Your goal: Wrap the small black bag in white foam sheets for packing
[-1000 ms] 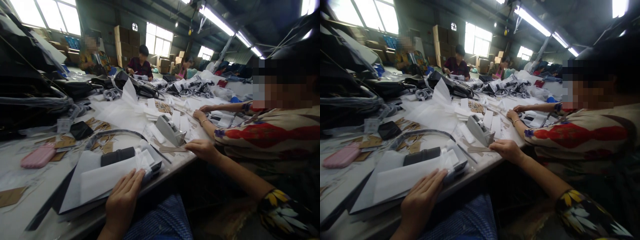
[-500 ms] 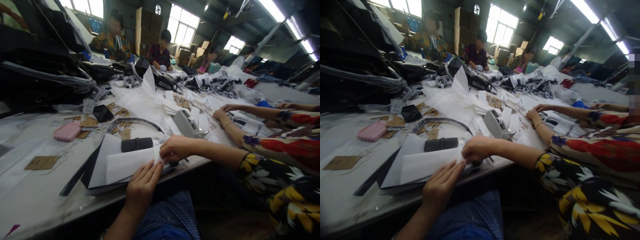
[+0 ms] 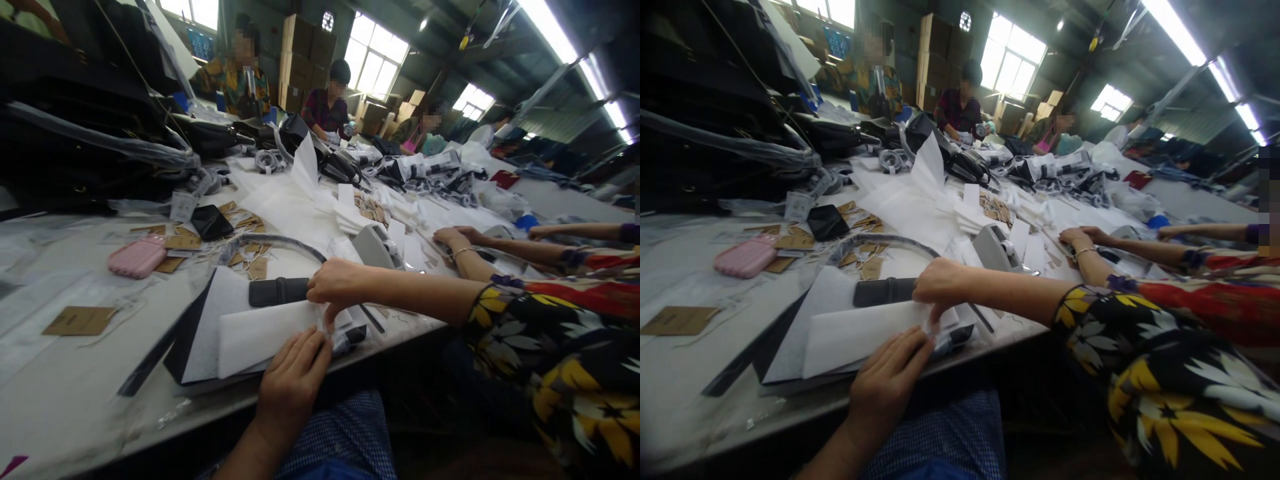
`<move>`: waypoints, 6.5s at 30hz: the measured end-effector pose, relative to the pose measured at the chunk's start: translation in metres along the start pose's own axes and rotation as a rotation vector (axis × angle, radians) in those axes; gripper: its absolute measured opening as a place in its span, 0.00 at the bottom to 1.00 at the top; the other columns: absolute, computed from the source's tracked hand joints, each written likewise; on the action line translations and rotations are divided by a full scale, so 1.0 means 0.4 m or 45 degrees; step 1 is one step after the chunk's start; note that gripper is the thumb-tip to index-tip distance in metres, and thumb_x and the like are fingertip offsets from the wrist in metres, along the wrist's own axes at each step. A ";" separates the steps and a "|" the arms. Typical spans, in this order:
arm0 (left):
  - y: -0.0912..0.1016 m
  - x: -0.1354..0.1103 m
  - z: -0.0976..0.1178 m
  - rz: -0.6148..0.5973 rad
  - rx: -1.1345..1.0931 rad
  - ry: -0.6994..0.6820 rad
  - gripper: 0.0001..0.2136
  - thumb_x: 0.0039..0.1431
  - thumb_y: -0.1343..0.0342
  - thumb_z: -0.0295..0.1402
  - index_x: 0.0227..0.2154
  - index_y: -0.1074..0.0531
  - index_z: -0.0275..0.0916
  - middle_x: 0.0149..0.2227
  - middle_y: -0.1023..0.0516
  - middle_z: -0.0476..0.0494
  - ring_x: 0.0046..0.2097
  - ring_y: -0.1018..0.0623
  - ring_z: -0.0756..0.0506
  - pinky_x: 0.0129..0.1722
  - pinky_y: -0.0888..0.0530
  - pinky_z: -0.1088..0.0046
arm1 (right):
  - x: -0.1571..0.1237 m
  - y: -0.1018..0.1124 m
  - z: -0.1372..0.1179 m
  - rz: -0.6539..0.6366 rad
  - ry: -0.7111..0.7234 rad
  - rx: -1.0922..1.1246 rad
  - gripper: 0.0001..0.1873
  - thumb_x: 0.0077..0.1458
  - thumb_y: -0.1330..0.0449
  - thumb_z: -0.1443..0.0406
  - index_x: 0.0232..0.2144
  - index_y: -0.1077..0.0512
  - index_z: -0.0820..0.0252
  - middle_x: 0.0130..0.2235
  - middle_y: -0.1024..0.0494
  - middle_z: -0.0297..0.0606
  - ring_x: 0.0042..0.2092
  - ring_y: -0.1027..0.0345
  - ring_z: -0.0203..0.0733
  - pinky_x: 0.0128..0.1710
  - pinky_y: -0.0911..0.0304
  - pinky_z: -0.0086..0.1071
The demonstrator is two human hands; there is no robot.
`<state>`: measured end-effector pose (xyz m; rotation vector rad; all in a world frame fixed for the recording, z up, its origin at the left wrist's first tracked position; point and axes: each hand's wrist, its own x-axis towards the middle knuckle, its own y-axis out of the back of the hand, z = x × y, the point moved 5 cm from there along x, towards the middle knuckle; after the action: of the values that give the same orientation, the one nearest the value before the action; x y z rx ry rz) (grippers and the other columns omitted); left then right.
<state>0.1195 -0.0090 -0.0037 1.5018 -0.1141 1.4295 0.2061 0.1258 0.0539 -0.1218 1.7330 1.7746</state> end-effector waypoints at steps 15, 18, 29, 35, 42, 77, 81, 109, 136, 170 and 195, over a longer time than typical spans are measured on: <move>-0.001 -0.001 -0.003 -0.024 0.049 -0.003 0.15 0.67 0.53 0.23 0.47 0.23 0.41 0.48 0.19 0.45 0.51 0.21 0.46 0.57 0.30 0.69 | 0.092 -0.126 0.195 0.105 -0.111 1.021 0.29 0.37 0.25 0.51 0.35 0.31 0.60 0.30 0.26 0.26 0.30 0.36 0.32 0.29 0.44 0.24; -0.001 -0.001 -0.004 -0.012 0.070 -0.013 0.15 0.67 0.53 0.24 0.47 0.23 0.42 0.48 0.19 0.45 0.50 0.21 0.46 0.56 0.28 0.69 | 0.082 -0.111 0.223 0.158 -0.216 1.054 0.16 0.46 0.28 0.59 0.33 0.27 0.61 0.29 0.22 0.28 0.31 0.31 0.32 0.32 0.40 0.24; 0.000 0.011 0.004 -0.089 0.088 -0.026 0.12 0.64 0.47 0.25 0.46 0.23 0.42 0.47 0.19 0.42 0.49 0.20 0.43 0.53 0.25 0.66 | -0.098 -0.146 -0.074 0.914 -0.273 0.760 0.19 0.68 0.51 0.65 0.56 0.29 0.60 0.60 0.29 0.45 0.62 0.37 0.44 0.66 0.50 0.44; 0.058 0.049 -0.010 -0.463 0.018 -0.144 0.17 0.65 0.49 0.28 0.56 0.30 0.40 0.54 0.23 0.40 0.54 0.23 0.44 0.56 0.27 0.65 | -0.091 -0.159 -0.071 0.902 -0.214 0.733 0.20 0.68 0.53 0.64 0.57 0.30 0.60 0.60 0.29 0.45 0.63 0.38 0.44 0.66 0.49 0.44; 0.230 0.044 -0.144 -0.682 0.424 -0.412 0.23 0.67 0.52 0.30 0.64 0.40 0.39 0.63 0.32 0.40 0.63 0.32 0.39 0.62 0.33 0.55 | -0.083 -0.165 -0.067 0.898 -0.240 0.708 0.20 0.67 0.51 0.65 0.57 0.29 0.61 0.60 0.29 0.44 0.63 0.39 0.45 0.66 0.49 0.44; 0.212 -0.078 -0.227 -0.374 0.444 -0.452 0.23 0.68 0.53 0.32 0.64 0.41 0.42 0.63 0.32 0.43 0.60 0.28 0.40 0.59 0.33 0.61 | -0.019 -0.176 -0.397 1.316 -0.443 3.234 0.16 0.39 0.25 0.59 0.25 0.23 0.63 0.31 0.24 0.35 0.38 0.32 0.36 0.49 0.40 0.33; 0.225 -0.086 -0.243 -0.276 0.410 -0.390 0.25 0.67 0.52 0.28 0.66 0.44 0.42 0.61 0.30 0.41 0.58 0.26 0.41 0.57 0.30 0.64 | 0.004 -0.165 -0.399 1.484 -0.523 3.002 0.13 0.40 0.27 0.60 0.26 0.22 0.62 0.29 0.25 0.32 0.35 0.35 0.35 0.45 0.42 0.32; 0.203 -0.103 -0.207 -0.254 0.629 -0.271 0.31 0.65 0.46 0.35 0.68 0.49 0.42 0.63 0.34 0.38 0.59 0.27 0.37 0.55 0.30 0.60 | 0.093 -0.122 -0.355 1.378 -0.528 3.599 0.12 0.35 0.35 0.73 0.28 0.28 0.64 0.29 0.23 0.34 0.33 0.26 0.37 0.48 0.30 0.37; 0.236 -0.041 -0.252 0.066 0.563 0.133 0.31 0.63 0.44 0.33 0.67 0.46 0.46 0.60 0.28 0.44 0.51 0.21 0.40 0.49 0.26 0.64 | -0.182 -0.235 -0.188 1.050 -0.705 1.026 0.09 0.60 0.39 0.59 0.33 0.19 0.51 0.34 0.16 0.37 0.37 0.25 0.43 0.59 0.45 0.41; 0.253 -0.022 -0.257 0.116 0.502 0.135 0.30 0.62 0.42 0.32 0.66 0.44 0.44 0.59 0.28 0.44 0.53 0.22 0.42 0.53 0.27 0.66 | -0.076 -0.279 -0.070 1.003 -0.874 0.832 0.34 0.60 0.41 0.54 0.64 0.38 0.64 0.68 0.44 0.53 0.70 0.55 0.57 0.68 0.59 0.51; 0.070 -0.059 -0.015 0.016 0.418 -0.333 0.18 0.68 0.54 0.23 0.56 0.30 0.41 0.57 0.26 0.47 0.56 0.24 0.44 0.51 0.28 0.68 | -0.179 -0.019 -0.189 1.658 -0.227 0.907 0.13 0.66 0.47 0.63 0.38 0.23 0.61 0.41 0.19 0.42 0.45 0.25 0.39 0.50 0.31 0.32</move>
<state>0.0899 -0.0311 -0.0074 1.9579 -0.0494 1.2993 0.2388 0.0287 0.0729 1.7282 2.3582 1.5971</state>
